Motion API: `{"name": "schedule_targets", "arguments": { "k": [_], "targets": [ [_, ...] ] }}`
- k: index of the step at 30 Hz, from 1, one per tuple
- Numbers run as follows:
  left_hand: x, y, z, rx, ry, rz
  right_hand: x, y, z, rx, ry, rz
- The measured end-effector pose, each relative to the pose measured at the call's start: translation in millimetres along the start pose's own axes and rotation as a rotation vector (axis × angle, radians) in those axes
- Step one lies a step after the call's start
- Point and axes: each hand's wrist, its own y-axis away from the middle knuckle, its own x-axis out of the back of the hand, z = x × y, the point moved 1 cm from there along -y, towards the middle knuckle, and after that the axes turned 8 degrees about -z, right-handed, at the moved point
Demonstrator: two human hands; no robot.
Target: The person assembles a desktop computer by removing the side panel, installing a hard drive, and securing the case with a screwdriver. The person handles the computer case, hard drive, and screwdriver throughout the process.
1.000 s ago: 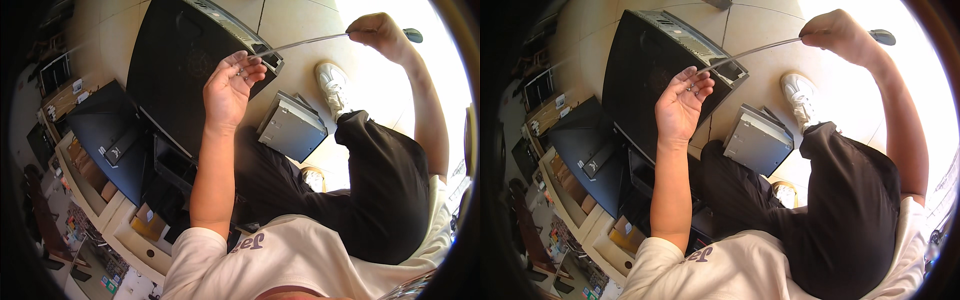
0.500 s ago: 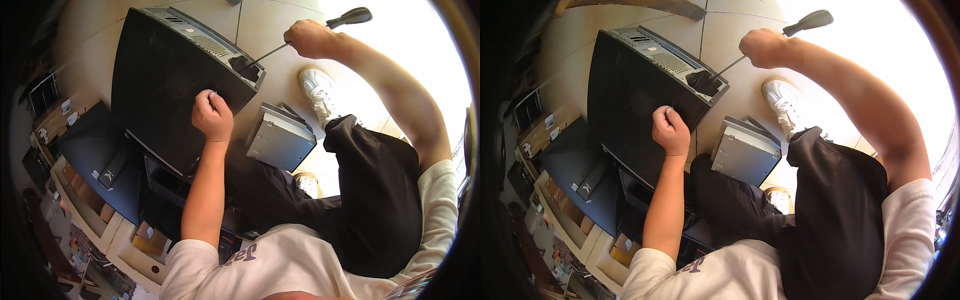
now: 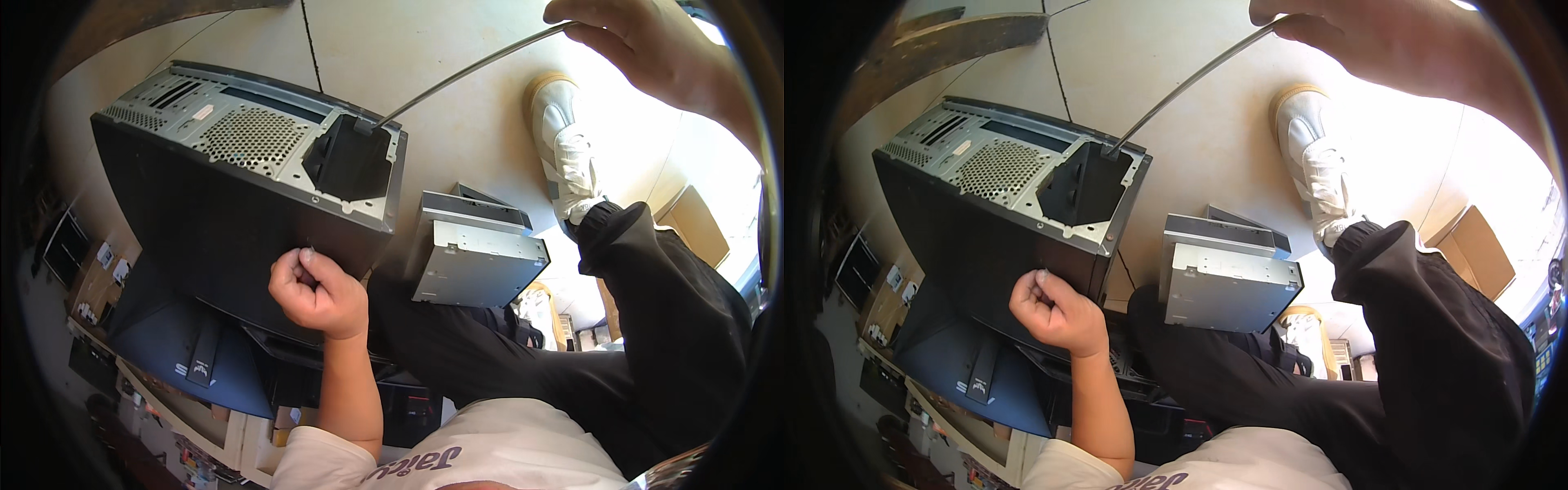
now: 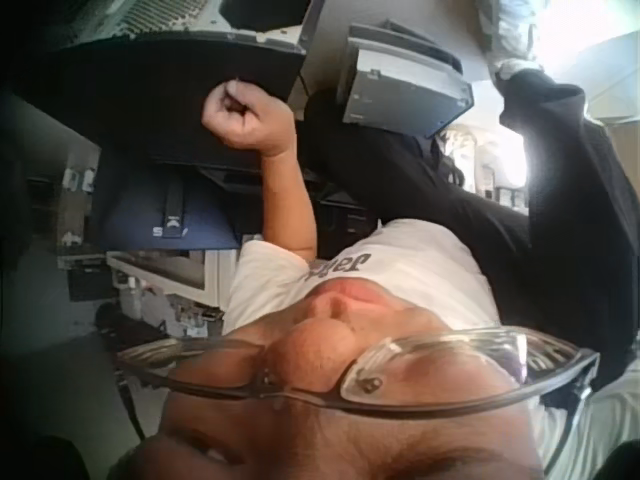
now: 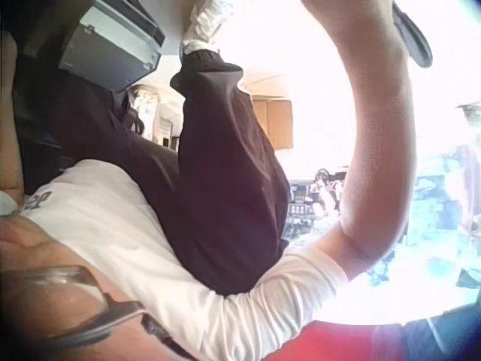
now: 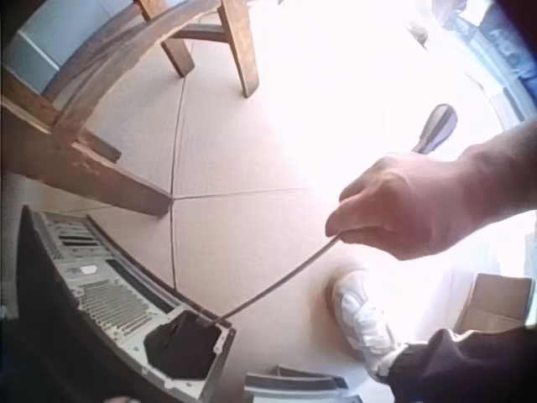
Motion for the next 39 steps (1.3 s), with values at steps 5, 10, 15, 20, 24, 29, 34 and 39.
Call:
{"name": "schedule_targets", "arguments": {
  "k": [5, 10, 15, 20, 24, 29, 34, 39],
  "targets": [
    [7, 5, -5, 0.010, -0.011, -0.032, -28, -37, 10, 0.173, 0.020, -0.043],
    [4, 1, -3, 0.070, -0.020, -0.044, -63, -50, 4, 0.159, -0.001, 0.064],
    [15, 10, -9, 0.008, 0.005, -0.069, -68, -58, 10, 0.220, 0.015, 0.069],
    [15, 8, -11, -0.053, 0.074, -0.172, -64, -62, 11, 0.197, 0.141, 0.007],
    [21, 9, -12, -0.060, 0.053, -0.238, -72, -78, 17, 0.236, 0.099, 0.015],
    [26, 3, -15, -0.317, -0.242, -0.354, -90, -71, 20, 0.189, 0.053, 0.056],
    [38, 15, -17, -0.474, -0.463, -0.408, -111, -76, 20, 0.205, 0.011, 0.110],
    [49, 23, -23, -0.371, -0.350, -0.430, -124, -73, 18, 0.184, -0.009, 0.143]
  ]
}}
